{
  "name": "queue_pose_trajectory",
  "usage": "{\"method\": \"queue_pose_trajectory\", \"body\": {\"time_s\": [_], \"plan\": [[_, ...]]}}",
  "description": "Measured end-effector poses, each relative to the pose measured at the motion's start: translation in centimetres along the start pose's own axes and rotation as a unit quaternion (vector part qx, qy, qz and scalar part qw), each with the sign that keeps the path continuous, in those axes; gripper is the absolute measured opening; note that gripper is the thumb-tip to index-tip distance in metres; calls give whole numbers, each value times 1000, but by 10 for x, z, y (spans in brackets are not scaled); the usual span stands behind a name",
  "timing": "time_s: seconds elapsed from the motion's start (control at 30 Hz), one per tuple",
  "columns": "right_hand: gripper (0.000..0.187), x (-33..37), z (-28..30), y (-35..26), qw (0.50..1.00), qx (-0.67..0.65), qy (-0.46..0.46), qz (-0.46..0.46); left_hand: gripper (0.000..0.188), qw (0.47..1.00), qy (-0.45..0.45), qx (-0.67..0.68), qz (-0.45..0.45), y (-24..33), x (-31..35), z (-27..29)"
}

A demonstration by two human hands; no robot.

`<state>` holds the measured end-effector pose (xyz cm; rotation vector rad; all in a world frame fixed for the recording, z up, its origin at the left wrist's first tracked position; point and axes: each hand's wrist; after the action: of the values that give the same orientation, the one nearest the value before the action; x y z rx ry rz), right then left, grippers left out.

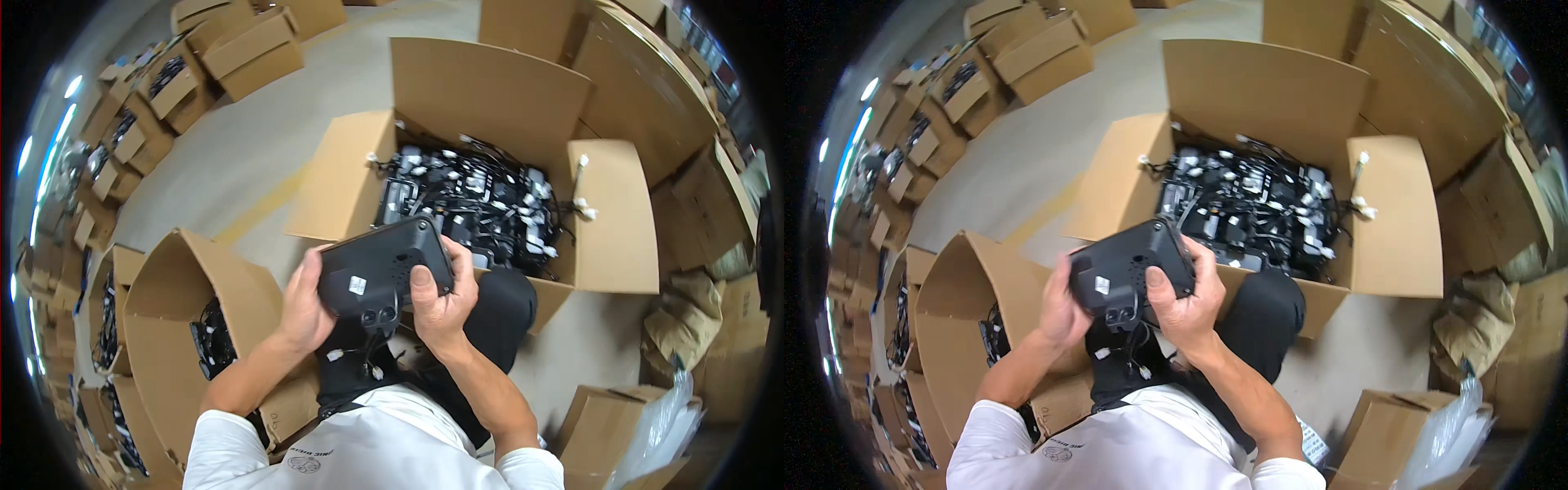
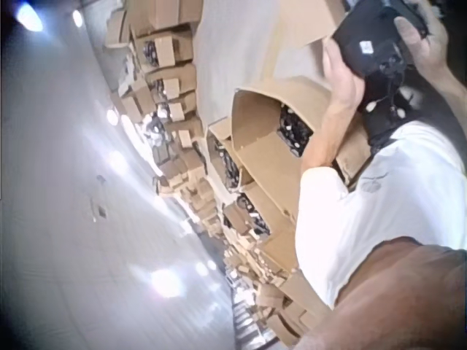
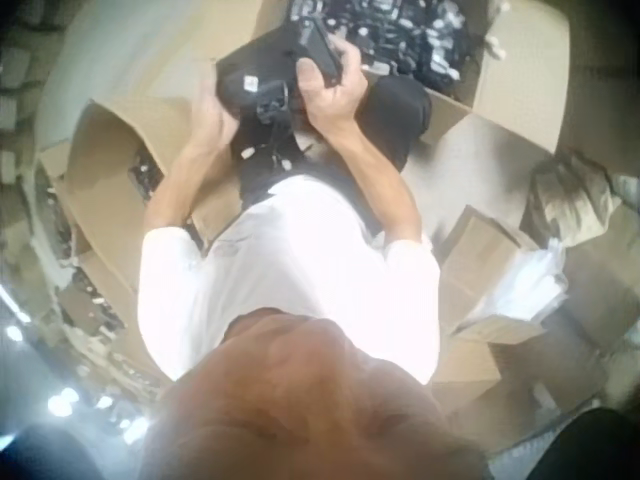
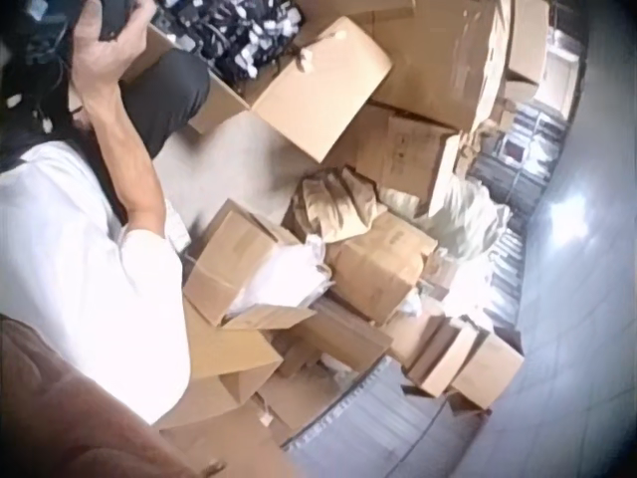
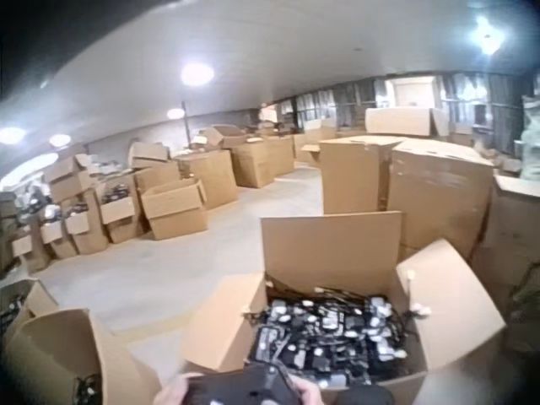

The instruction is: The person sorts through electronic screen units from large bins, checking their cables, then packs them into a shipping box. The box is then sealed with packing tape using a tape dispenser and labeled with a marker pen.

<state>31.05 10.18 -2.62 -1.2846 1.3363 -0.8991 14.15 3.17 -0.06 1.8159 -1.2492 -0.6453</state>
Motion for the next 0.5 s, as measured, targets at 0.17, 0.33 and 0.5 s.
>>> {"method": "queue_pose_trajectory", "body": {"time_s": [0.17, 0.33, 0.5], "plan": [[56, -18, 30, -6, 993, 73, -83, 30, 74, 923, -123, -355, -82, 30, 1, 6], [62, -62, 71, -49, 923, -59, -267, -271, 52, 563, -368, -515, -531, 49, -28, -37], [65, -108, 100, -79, 957, -36, -222, -185, 35, 384, -401, -533, -638, 40, -60, -87]]}}
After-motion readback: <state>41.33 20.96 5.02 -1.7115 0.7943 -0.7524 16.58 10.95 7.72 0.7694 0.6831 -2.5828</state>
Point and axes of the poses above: each hand's wrist, its own x-axis away from the middle knuckle, its own z-axis out of the back of the hand, y = z × x, and after that the axes turned 11 degrees about -z, right-handed
